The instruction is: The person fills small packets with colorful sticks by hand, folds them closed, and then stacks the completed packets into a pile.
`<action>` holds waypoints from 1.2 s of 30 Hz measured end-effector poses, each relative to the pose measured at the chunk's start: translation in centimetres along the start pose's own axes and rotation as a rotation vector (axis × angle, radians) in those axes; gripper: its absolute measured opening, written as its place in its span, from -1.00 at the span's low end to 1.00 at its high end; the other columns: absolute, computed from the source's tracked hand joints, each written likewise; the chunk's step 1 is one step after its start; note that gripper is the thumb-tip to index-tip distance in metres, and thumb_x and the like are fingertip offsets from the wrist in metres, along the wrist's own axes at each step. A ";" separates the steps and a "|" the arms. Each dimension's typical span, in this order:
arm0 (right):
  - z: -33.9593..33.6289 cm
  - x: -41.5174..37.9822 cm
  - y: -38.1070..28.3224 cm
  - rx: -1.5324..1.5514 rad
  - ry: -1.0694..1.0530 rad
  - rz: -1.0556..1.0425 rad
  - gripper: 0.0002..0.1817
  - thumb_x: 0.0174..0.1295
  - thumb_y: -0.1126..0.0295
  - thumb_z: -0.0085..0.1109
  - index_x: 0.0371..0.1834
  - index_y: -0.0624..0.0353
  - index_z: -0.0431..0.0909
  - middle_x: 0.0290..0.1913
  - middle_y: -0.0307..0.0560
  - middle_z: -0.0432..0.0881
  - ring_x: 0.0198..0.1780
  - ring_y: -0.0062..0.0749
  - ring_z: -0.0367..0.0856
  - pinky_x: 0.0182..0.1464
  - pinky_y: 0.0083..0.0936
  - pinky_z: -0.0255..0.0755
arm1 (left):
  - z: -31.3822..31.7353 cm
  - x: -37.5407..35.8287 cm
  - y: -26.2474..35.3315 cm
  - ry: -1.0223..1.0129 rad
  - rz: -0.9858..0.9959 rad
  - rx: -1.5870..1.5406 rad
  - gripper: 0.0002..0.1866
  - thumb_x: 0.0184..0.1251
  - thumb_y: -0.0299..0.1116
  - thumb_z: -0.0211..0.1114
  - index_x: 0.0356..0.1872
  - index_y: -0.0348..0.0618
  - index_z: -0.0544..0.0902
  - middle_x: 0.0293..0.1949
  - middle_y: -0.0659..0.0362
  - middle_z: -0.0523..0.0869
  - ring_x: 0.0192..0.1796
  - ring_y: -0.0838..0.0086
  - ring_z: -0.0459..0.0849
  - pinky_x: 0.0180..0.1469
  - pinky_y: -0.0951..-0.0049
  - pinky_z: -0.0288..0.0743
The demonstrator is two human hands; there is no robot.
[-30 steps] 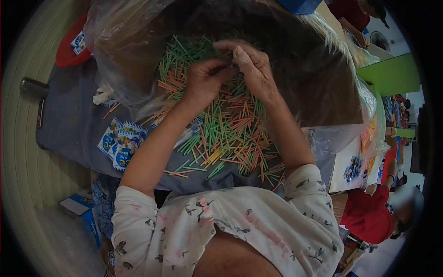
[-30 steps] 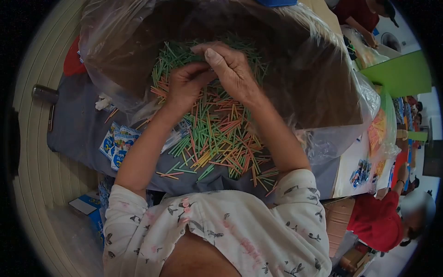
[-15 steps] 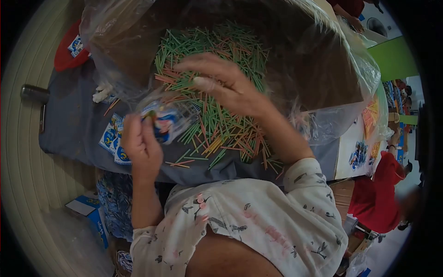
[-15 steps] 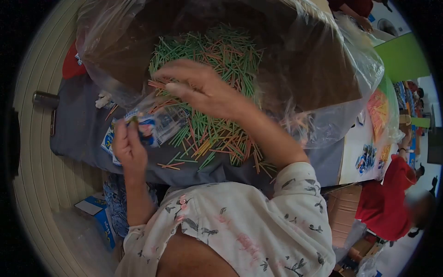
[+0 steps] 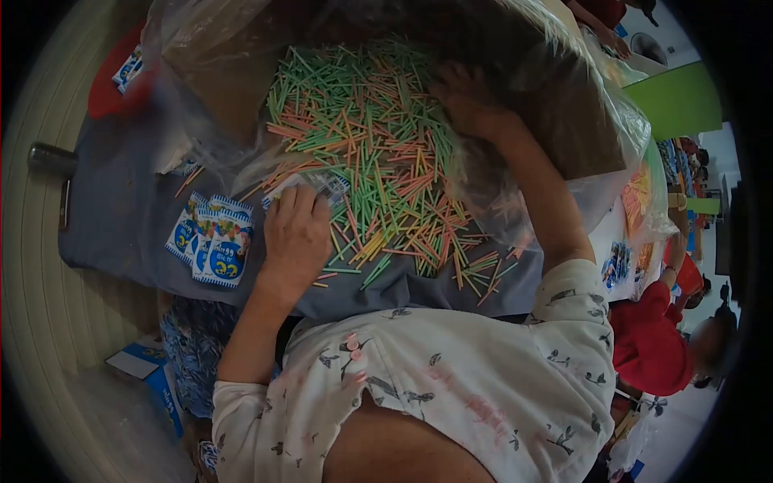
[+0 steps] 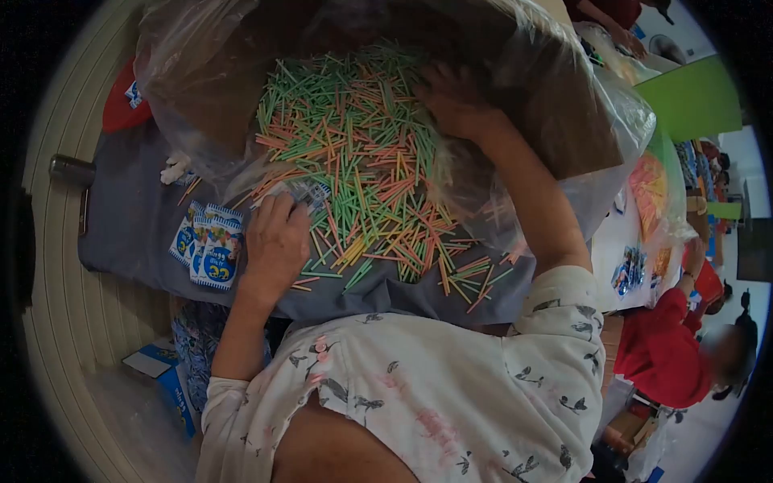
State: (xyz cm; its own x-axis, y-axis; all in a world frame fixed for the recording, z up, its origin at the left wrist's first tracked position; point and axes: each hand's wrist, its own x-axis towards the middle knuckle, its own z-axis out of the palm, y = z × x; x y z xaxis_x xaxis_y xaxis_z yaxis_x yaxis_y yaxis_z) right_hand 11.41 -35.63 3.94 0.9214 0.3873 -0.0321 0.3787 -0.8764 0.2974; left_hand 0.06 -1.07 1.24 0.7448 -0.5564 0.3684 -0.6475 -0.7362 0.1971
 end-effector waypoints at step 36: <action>-1.9 -0.1 -2.7 1.311 0.602 0.374 -0.76 0.31 0.29 0.17 -0.08 0.18 0.64 -0.53 -0.43 0.46 -0.53 -0.74 0.31 -0.45 -0.67 0.19 | 0.3 -1.2 -1.4 0.252 -0.069 -0.141 -0.76 -0.03 -0.65 0.30 -0.25 -0.34 0.68 -0.28 0.07 0.59 -0.14 0.11 0.56 -0.09 0.19 0.49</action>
State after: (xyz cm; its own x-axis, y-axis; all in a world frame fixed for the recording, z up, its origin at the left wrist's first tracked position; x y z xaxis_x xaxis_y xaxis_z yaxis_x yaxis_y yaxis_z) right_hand 10.14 -32.70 4.95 0.9311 -0.1414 0.3364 0.2423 -0.4496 -0.8597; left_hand 0.10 0.55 0.26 0.7355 -0.3810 0.5602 -0.6260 -0.6984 0.3469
